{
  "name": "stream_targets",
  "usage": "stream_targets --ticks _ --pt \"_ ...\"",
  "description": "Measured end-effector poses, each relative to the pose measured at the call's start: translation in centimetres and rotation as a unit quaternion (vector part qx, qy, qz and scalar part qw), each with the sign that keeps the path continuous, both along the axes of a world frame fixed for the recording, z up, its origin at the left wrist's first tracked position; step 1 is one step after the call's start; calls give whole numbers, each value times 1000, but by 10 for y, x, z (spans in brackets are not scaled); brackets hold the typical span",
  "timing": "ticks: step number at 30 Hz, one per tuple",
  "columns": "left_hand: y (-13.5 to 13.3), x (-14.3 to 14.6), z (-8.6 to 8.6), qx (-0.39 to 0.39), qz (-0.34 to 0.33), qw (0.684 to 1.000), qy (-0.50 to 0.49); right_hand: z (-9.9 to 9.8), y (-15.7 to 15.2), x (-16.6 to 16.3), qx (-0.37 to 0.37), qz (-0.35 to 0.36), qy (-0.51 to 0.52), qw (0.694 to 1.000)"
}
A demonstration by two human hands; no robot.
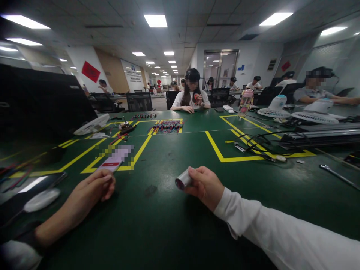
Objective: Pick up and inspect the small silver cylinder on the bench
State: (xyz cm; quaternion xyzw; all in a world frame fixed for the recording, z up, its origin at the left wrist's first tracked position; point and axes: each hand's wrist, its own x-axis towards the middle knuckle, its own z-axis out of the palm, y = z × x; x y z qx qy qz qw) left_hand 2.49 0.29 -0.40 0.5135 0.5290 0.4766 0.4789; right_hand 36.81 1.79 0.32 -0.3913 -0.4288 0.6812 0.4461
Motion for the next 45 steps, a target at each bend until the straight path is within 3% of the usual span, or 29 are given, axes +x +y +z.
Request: stream_targets --ticks 2,5,9,13,17,19,22,26,30,35,40,43,45 --pt "1 2 0 6 -4 1000 12 1 4 -7 -26 23 40 999" --pt "3 16 2 43 -21 997 57 0 13 -13 2 15 46 999" --pt "2 62 7 122 -82 985 94 -2 21 -24 44 -20 15 999" --pt "1 115 11 203 -184 953 131 -3 20 -31 58 -29 -16 998" --pt "4 142 12 238 -206 927 203 -5 13 -30 82 -36 -54 995" --pt "5 145 11 241 -201 928 199 -7 8 -27 151 -58 -103 981" --pt "6 139 9 252 -204 933 158 -12 1 -24 295 -74 -200 931" --pt "8 132 10 252 -191 942 109 -15 -2 -22 381 -7 -270 884" --pt "11 129 22 245 -189 939 148 -16 1 -22 356 41 -291 887" --pt "17 125 45 267 -251 907 207 -13 9 -19 274 150 -265 912" --pt "17 129 52 261 -286 894 227 -12 13 -15 297 157 -291 896" --pt "17 131 53 266 -243 910 207 -11 13 -13 311 158 -307 885" --pt "17 129 54 261 -175 934 172 -9 12 -13 324 153 -327 875"
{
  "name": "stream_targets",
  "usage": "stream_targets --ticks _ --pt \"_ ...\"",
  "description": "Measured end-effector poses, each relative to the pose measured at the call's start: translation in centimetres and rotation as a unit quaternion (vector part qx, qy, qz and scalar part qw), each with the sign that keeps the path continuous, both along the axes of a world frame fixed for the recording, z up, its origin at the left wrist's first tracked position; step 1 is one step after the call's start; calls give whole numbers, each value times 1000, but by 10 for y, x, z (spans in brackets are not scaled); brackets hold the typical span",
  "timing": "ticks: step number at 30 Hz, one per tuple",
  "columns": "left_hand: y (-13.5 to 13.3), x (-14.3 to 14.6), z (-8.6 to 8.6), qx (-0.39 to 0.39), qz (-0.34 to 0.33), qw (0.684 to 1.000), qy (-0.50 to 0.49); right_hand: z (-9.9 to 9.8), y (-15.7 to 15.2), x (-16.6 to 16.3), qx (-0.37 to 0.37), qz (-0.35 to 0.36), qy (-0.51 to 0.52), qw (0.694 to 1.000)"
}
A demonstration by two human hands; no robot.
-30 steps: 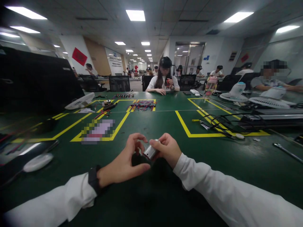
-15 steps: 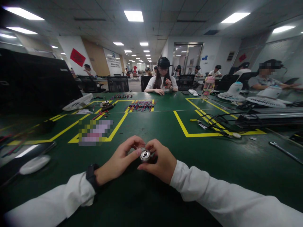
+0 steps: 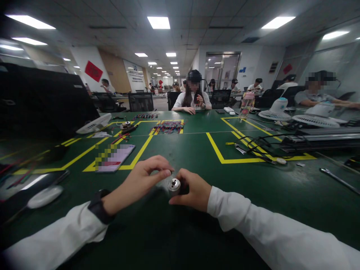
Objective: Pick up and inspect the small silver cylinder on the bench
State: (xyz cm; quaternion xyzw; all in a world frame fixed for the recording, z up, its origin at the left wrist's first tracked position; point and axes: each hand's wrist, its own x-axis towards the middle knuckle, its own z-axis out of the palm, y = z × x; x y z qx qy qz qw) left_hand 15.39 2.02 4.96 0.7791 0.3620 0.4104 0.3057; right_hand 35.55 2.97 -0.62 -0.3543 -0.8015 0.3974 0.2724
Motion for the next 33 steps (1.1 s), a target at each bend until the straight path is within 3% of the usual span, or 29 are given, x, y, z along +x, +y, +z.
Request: stream_targets --ticks 3,5,10,15,19,22,24,27,30,33 --pt "2 -7 -1 -20 102 992 -73 4 -3 2 41 -15 -24 999" --pt "2 -13 -6 -22 116 991 -62 6 -5 4 61 -24 -32 997" --pt "1 -24 -34 0 -30 994 108 5 -8 11 74 -57 -26 995" --pt "3 -26 -48 26 -59 977 201 5 -9 13 64 -57 -16 996" --pt "3 -27 -43 -24 -58 988 142 6 -11 14 78 -59 -13 995" --pt "2 -32 -43 -98 12 995 -21 4 -9 28 122 -95 0 988" --pt "3 -42 -45 -142 62 976 -154 0 -4 49 169 -163 3 972" --pt "5 -63 -50 -190 90 939 -271 -6 5 101 261 -303 -31 916" --pt "4 -85 -50 -224 105 923 -295 -8 11 166 313 -412 -80 852" --pt "1 -100 -47 -244 140 913 -296 -8 8 233 317 -491 -146 798"
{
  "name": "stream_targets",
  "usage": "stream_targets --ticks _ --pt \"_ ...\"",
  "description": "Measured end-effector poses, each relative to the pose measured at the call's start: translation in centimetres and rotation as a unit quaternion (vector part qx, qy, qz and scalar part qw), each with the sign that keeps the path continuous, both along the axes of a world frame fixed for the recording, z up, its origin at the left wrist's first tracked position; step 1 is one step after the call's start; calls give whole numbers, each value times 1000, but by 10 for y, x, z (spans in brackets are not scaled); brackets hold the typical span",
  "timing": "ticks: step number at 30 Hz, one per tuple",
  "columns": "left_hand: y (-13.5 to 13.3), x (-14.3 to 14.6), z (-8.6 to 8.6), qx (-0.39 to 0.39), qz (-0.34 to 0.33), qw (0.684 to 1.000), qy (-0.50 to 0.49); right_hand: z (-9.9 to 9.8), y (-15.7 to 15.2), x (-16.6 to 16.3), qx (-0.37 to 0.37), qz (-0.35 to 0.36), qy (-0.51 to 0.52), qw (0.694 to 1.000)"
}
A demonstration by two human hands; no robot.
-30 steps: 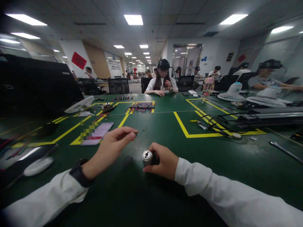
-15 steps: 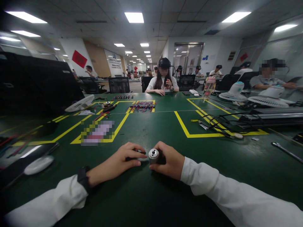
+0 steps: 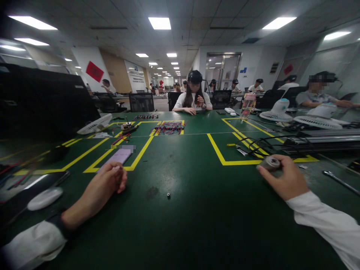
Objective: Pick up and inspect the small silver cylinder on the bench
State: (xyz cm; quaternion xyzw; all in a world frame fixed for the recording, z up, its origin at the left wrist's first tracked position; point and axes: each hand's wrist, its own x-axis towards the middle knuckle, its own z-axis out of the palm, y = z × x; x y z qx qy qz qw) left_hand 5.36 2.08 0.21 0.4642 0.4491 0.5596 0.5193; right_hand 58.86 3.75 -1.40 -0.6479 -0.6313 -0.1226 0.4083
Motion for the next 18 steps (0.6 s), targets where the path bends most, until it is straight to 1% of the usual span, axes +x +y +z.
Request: stream_targets --ticks 2,4,5,7,8,9,11,12,13,14,15,16,17,18 --pt "-3 -4 2 -18 23 1000 2 -4 -4 42 -11 -58 -40 997" --pt "-4 -5 4 -31 34 999 2 -14 -6 78 -14 -81 -86 993" --pt "-5 -5 5 -35 35 999 2 -21 -6 93 -8 -79 -108 991" --pt "-6 -4 6 -36 37 999 3 -31 -3 114 5 -48 -133 990" --pt "-6 -3 7 -36 37 999 2 -34 -2 119 10 -37 -140 989" --pt "-6 -3 7 -35 38 999 -1 -34 -2 120 9 -42 -149 988" --pt "-5 -3 6 -34 42 998 -10 -25 -5 108 15 -109 -182 977" --pt "-4 -4 6 -35 44 998 -14 -18 -7 94 28 -143 -199 969" --pt "-3 -4 4 -36 47 998 -15 -9 -11 76 48 -155 -210 964" --pt "-2 -5 3 -37 50 998 -13 -1 -15 54 72 -133 -215 965" --pt "-1 -6 2 -36 50 998 -11 6 -18 28 90 -71 -207 972" --pt "1 -7 0 -34 47 998 -8 11 -21 -1 87 26 -193 977" --pt "2 -7 -2 -29 42 999 -6 13 -23 -32 72 128 -173 974" --pt "2 -8 -3 -24 37 999 -5 13 -24 -64 28 215 -150 965"
